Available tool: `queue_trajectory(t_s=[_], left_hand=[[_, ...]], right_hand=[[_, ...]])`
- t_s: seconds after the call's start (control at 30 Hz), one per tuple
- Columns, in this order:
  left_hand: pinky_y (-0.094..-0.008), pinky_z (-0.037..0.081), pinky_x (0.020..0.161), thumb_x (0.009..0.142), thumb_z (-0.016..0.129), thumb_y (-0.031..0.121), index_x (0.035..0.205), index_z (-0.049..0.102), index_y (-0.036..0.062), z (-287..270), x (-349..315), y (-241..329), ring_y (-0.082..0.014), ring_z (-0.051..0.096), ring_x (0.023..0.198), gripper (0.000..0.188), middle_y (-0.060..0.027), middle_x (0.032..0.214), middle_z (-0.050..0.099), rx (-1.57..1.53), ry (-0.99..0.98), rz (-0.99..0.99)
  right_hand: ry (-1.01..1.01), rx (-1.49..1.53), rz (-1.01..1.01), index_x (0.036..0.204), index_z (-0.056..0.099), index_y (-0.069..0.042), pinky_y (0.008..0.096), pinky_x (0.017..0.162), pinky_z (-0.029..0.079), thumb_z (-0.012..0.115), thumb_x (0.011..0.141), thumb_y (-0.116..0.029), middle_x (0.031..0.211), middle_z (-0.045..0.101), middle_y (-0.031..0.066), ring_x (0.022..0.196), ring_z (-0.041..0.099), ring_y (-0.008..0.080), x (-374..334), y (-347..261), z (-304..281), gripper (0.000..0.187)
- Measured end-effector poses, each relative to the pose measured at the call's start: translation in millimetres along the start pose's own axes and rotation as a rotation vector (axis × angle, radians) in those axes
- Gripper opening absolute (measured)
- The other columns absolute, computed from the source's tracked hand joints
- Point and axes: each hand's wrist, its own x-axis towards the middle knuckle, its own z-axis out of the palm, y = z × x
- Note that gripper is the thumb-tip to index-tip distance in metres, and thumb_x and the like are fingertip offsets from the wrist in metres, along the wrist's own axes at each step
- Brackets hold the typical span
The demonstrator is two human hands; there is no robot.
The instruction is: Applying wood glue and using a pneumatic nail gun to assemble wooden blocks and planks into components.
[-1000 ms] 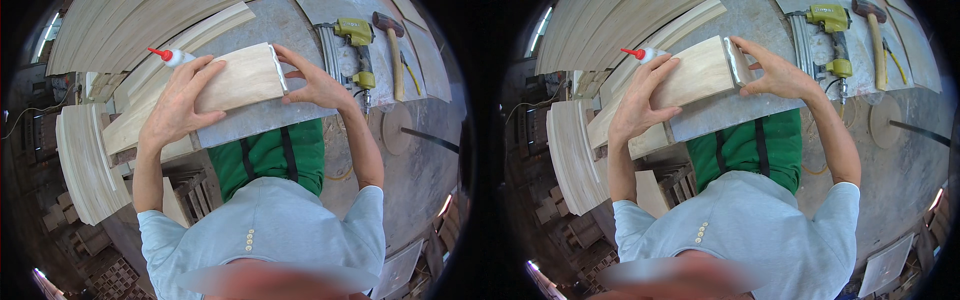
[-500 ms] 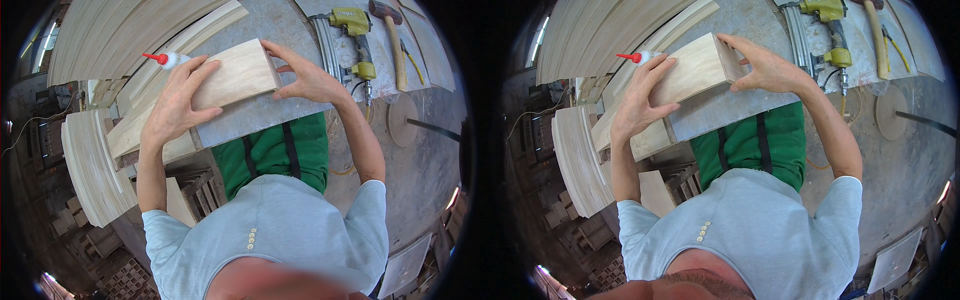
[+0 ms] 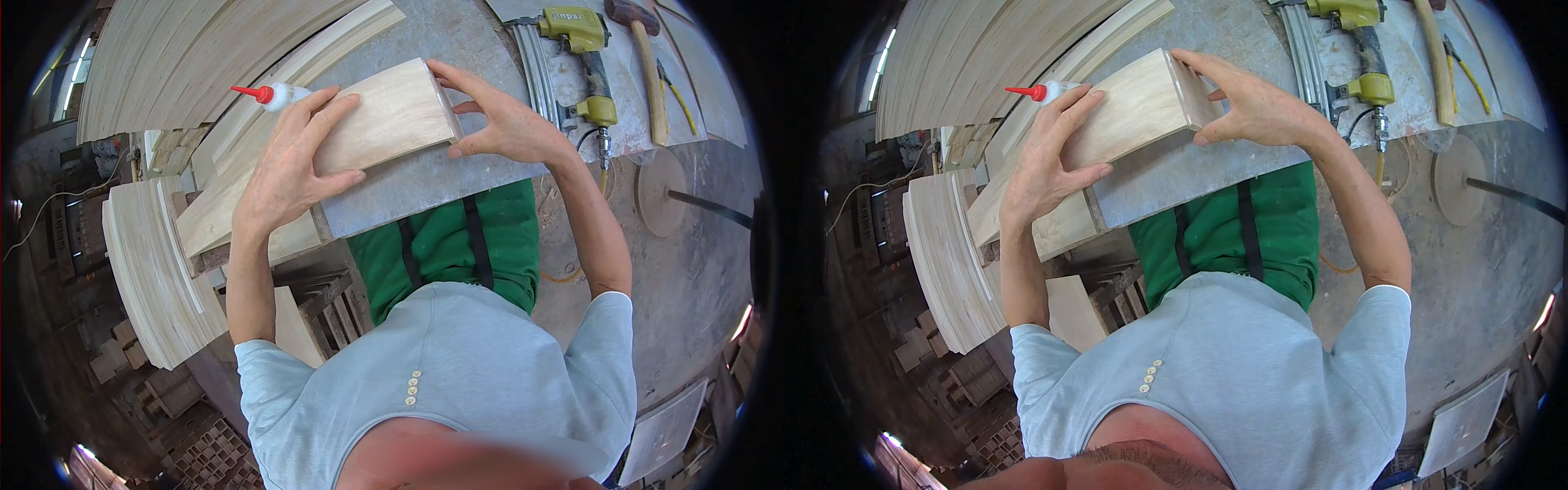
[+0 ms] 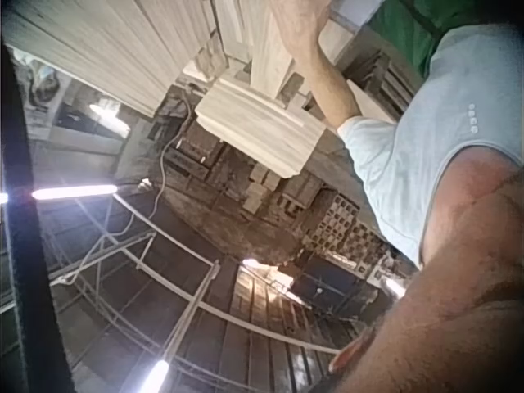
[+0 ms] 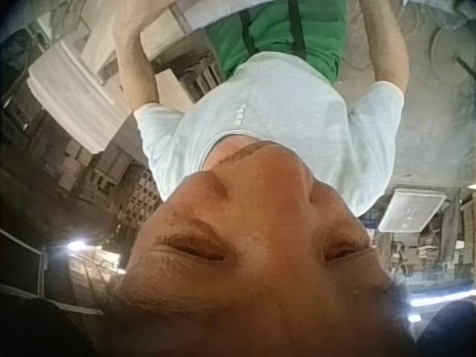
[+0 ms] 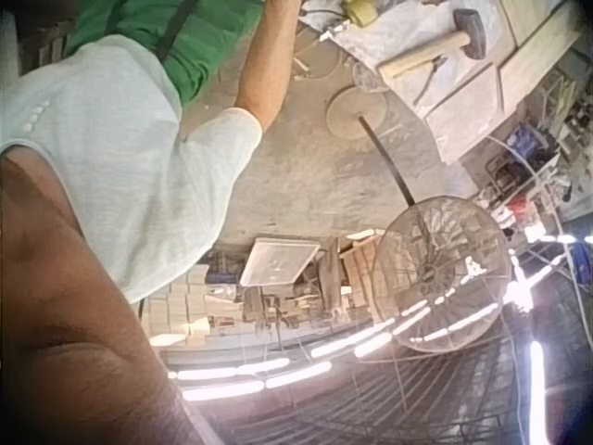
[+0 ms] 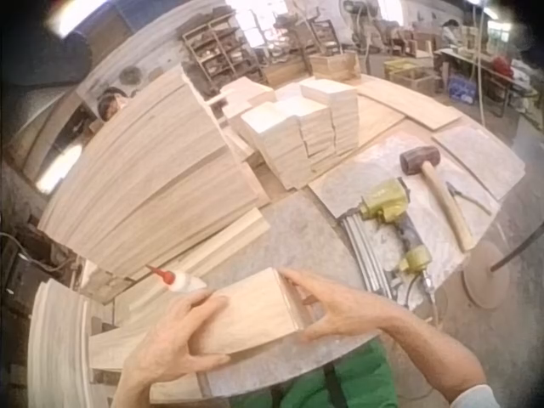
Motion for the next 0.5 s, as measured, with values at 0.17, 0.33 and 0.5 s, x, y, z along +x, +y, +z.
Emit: queue_trajectory(t_s=[0.17,0.33,0.5], left_hand=[[-0.0426,0.037,0.105,0.063,0.08,0.021,0.132,0.048,0.0145,1,0,0,-0.0332,0.039,0.125,0.077,-0.0153,0.137,0.04,-0.015,0.009,0.001],[-0.0444,0.036,0.105,0.063,0.08,0.024,0.132,0.048,0.0147,1,1,-1,-0.035,0.037,0.127,0.076,-0.0157,0.138,0.039,-0.013,-0.011,0.003],[-0.0456,0.035,0.105,0.062,0.081,0.03,0.133,0.047,0.0169,2,10,7,-0.0361,0.036,0.128,0.08,-0.0169,0.141,0.036,0.051,0.06,0.046]], right_hand=[[0.01,-0.032,-0.011,0.145,0.025,-0.013,0.0443,0.102,0.043,0.078,0.065,-0.013,0.141,0.038,0.0146,0.126,0.041,0.0303,0,2,2,0.096],[0.002,-0.022,-0.011,0.145,0.025,-0.013,0.0444,0.102,0.043,0.079,0.065,-0.015,0.141,0.038,0.0145,0.127,0.041,0.0304,0,2,2,0.097],[-0.002,-0.018,-0.017,0.146,0.025,-0.013,0.0438,0.102,0.043,0.079,0.065,-0.014,0.141,0.038,0.0143,0.126,0.042,0.0294,2,3,3,0.097]])
